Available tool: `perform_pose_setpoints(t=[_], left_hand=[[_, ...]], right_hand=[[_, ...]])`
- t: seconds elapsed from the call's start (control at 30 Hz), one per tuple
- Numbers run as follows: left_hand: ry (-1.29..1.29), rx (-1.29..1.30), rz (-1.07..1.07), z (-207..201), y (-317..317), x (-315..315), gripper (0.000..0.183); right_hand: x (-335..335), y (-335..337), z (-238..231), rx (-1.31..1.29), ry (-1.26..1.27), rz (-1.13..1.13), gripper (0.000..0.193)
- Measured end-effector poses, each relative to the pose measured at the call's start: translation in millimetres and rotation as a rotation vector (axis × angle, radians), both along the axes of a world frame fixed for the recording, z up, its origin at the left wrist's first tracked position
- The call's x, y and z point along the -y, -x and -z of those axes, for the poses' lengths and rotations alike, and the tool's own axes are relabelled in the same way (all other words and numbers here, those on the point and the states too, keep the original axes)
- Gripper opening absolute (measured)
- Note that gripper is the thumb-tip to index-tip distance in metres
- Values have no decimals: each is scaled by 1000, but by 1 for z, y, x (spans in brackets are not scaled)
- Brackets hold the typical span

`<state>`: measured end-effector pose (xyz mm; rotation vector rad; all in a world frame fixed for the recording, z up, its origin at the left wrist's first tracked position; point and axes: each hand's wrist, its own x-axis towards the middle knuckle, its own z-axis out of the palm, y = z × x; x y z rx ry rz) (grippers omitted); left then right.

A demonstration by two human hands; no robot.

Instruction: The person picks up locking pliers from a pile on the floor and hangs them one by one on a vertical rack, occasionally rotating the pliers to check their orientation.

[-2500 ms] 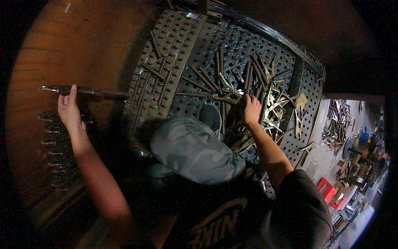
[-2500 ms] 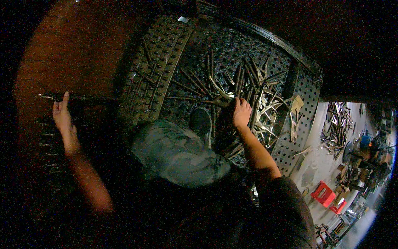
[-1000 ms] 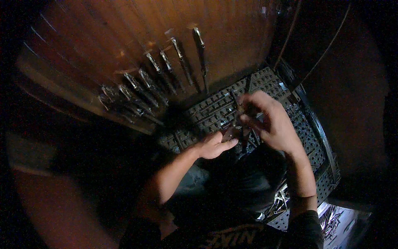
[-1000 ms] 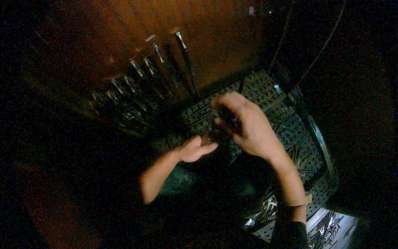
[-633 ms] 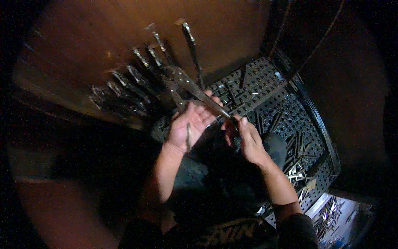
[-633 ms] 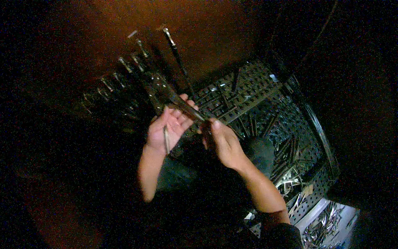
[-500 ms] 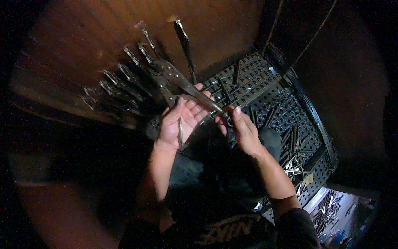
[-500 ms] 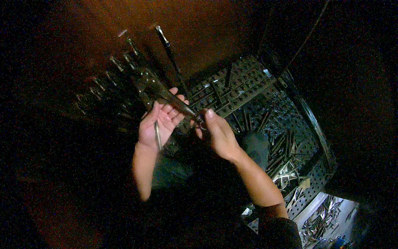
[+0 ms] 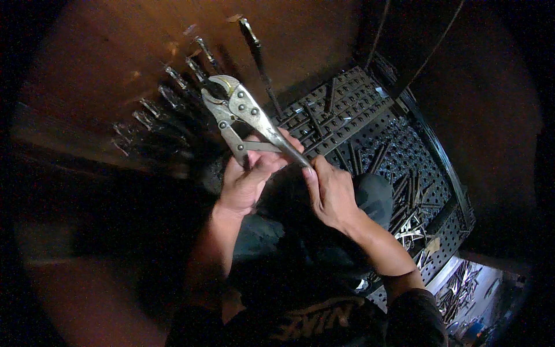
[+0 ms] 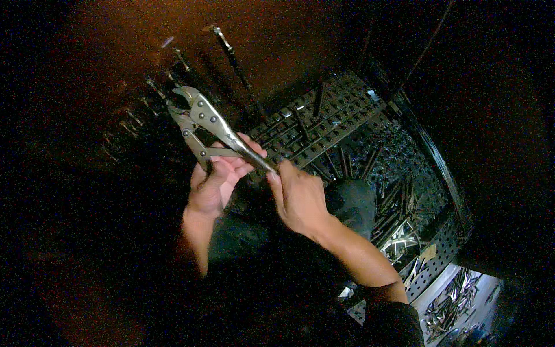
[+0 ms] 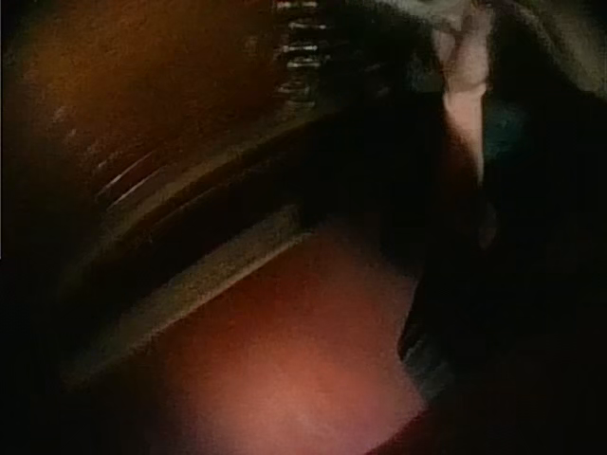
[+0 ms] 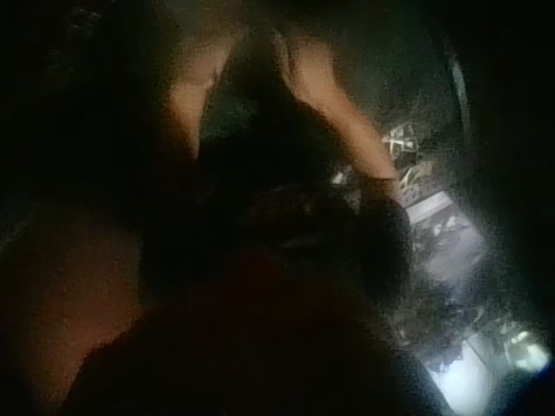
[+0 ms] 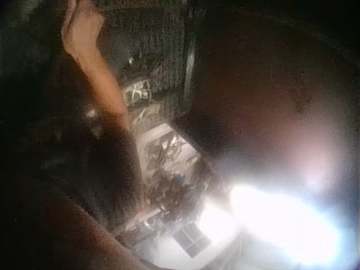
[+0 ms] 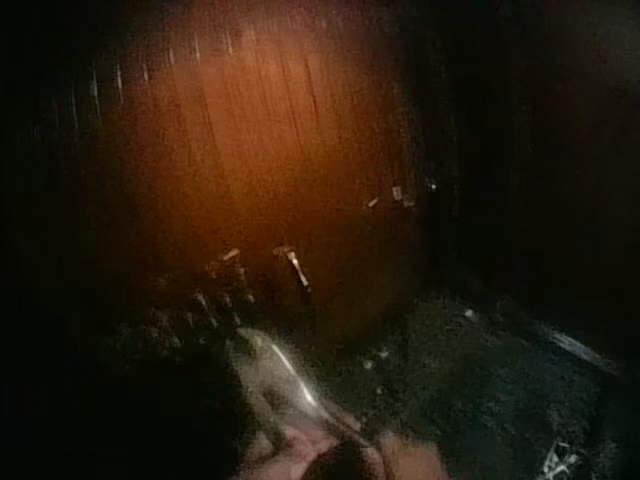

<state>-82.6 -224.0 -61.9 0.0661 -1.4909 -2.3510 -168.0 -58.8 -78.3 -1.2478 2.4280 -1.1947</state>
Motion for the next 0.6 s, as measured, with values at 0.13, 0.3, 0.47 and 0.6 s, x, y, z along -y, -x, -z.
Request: perform_pose_setpoints(t=[0.13, 0.3, 0.47, 0.6], left_hand=[[-55, 83, -143, 9, 1, 6, 35], [-382, 103, -121, -3, -1, -6, 35], [-373, 278, -200, -3, 4, -2, 47], [-384, 349, -348, 0, 11, -7, 49]], right_hand=[[7, -25, 0, 57, 49, -79, 24], [11, -29, 10, -47, 79, -64, 24], [19, -43, 10, 20, 48, -56, 18], [23, -37, 19, 86, -30, -103, 17]])
